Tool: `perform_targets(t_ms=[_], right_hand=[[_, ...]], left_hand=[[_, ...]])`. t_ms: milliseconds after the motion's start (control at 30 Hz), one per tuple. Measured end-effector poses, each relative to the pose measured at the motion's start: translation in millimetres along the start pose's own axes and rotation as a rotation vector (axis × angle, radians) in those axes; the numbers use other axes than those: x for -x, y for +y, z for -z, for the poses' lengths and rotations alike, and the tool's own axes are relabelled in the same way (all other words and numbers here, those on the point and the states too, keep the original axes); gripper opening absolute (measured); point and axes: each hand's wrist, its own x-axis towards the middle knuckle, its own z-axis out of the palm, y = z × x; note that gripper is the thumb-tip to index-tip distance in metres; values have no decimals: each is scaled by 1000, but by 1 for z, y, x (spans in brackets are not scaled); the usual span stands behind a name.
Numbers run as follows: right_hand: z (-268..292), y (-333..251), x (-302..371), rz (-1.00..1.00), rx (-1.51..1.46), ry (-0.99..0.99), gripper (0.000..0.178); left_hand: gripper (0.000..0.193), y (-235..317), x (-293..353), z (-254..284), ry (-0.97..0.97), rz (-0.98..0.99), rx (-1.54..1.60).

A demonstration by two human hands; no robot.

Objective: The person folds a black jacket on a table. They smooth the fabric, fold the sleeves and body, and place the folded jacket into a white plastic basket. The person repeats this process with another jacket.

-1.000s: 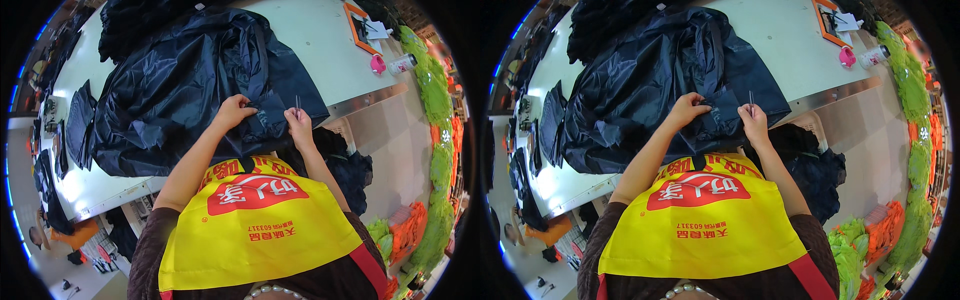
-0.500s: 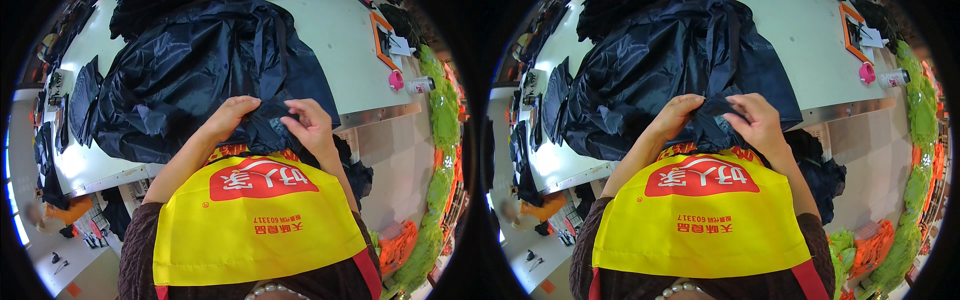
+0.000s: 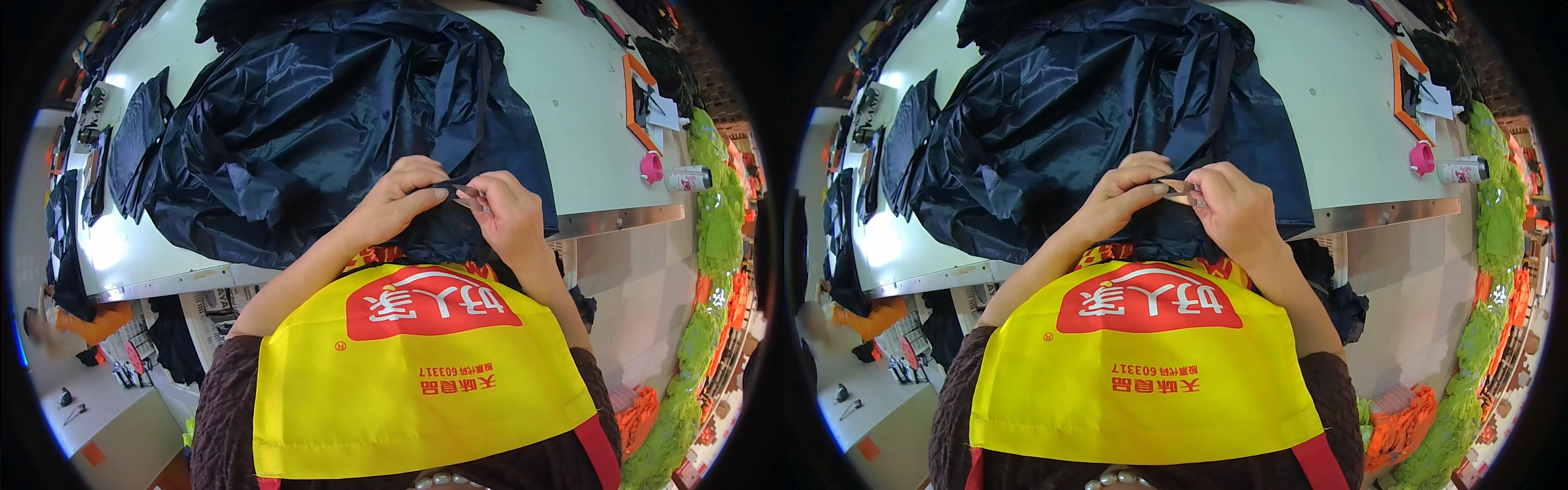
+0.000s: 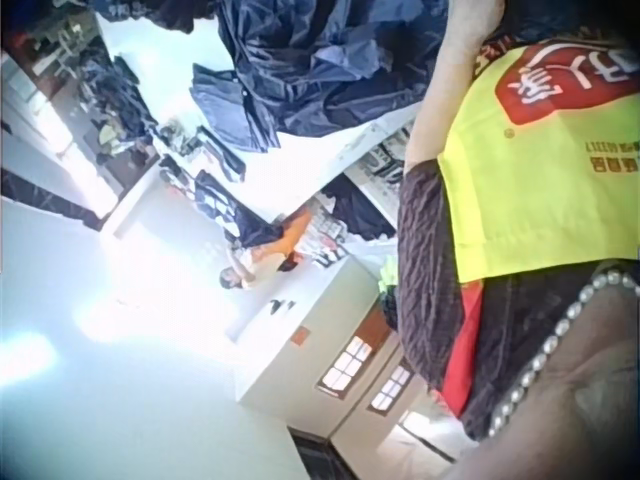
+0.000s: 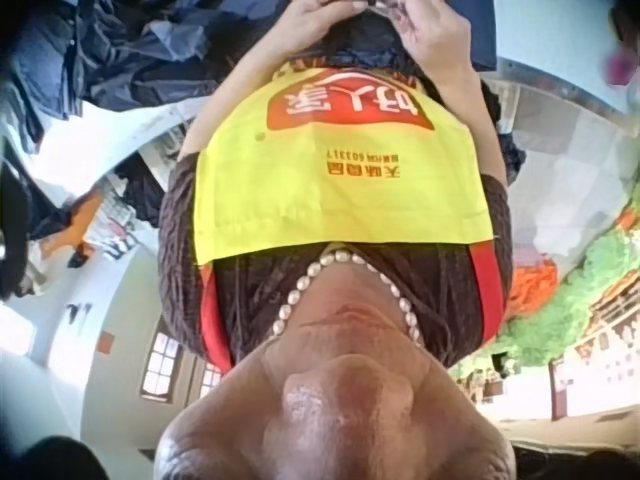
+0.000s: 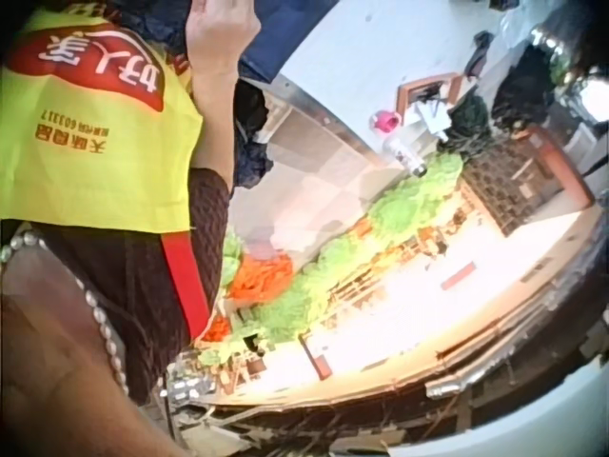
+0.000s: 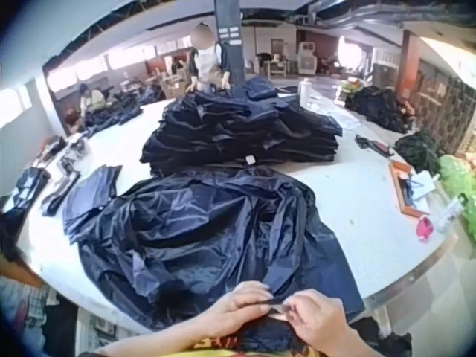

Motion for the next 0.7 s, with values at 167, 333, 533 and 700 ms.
perform_targets(t_ms=[167,333,533,700], right_hand=[[5,-14,0,-72,-57,47,20],[13,-26,3,82,-70,138,24],[44,-46,7,-95,-577,-72,41],[53,-24,7,-219,-164,-81,24]], left_hand=[[20,16,2,-1,-18,268,292],[23,19,4,-5,-7,258,385],[21,18,9,5,-10,430,603],[21,23,8,11,-95,484,803]])
